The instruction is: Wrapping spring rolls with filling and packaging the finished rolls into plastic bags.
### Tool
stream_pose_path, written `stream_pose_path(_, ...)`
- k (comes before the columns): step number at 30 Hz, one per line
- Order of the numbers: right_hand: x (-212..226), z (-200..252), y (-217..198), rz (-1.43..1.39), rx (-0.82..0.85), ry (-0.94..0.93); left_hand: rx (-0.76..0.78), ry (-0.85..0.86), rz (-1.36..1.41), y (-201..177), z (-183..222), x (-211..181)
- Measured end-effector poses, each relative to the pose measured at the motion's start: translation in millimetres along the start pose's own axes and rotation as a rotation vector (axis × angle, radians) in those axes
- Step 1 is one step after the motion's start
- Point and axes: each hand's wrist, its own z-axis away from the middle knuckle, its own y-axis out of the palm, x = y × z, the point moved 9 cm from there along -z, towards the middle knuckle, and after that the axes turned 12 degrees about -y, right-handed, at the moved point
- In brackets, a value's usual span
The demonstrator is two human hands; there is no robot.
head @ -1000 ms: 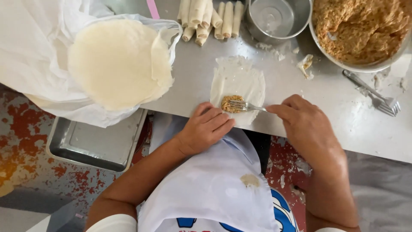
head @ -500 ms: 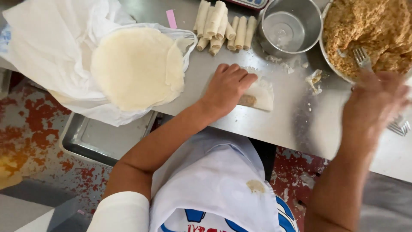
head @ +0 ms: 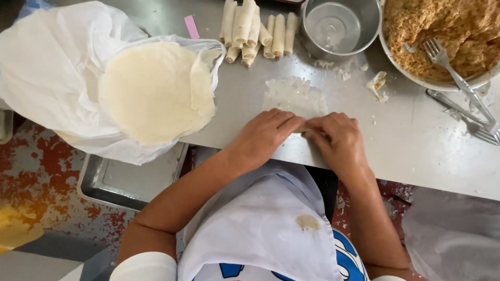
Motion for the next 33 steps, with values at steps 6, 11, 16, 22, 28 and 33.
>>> stream_pose_path(6, 9, 9, -20, 0.325, -0.095, 0.009, -0.082, 0.004, -0.183, -6, -23, 3)
stream_pose_path(11, 8, 24, 4, 0.600, -0.028, 0.002, -0.032, -0.014, 0.037, -6, -21, -1)
stream_pose_path(16, -6, 16, 2, 0.628, -0.107, 0.006, -0.160, 0.034, -0.145, 3, -16, 1)
stream_pose_path(22, 50, -10, -5, 0.452, -0.221, -0.161, -0.193, -0.056, -0.063, -37, 2, 4)
stream_pose_path(28, 42, -11, -7, 0.026, -0.232, -0.156, -0.310, -0.282, -0.246, -22, 29, 48)
stream_pose_path(33, 34, -18, 2, 0.042, -0.116, -0.158, -0.360, -0.054, -0.167, -27, 9, 22)
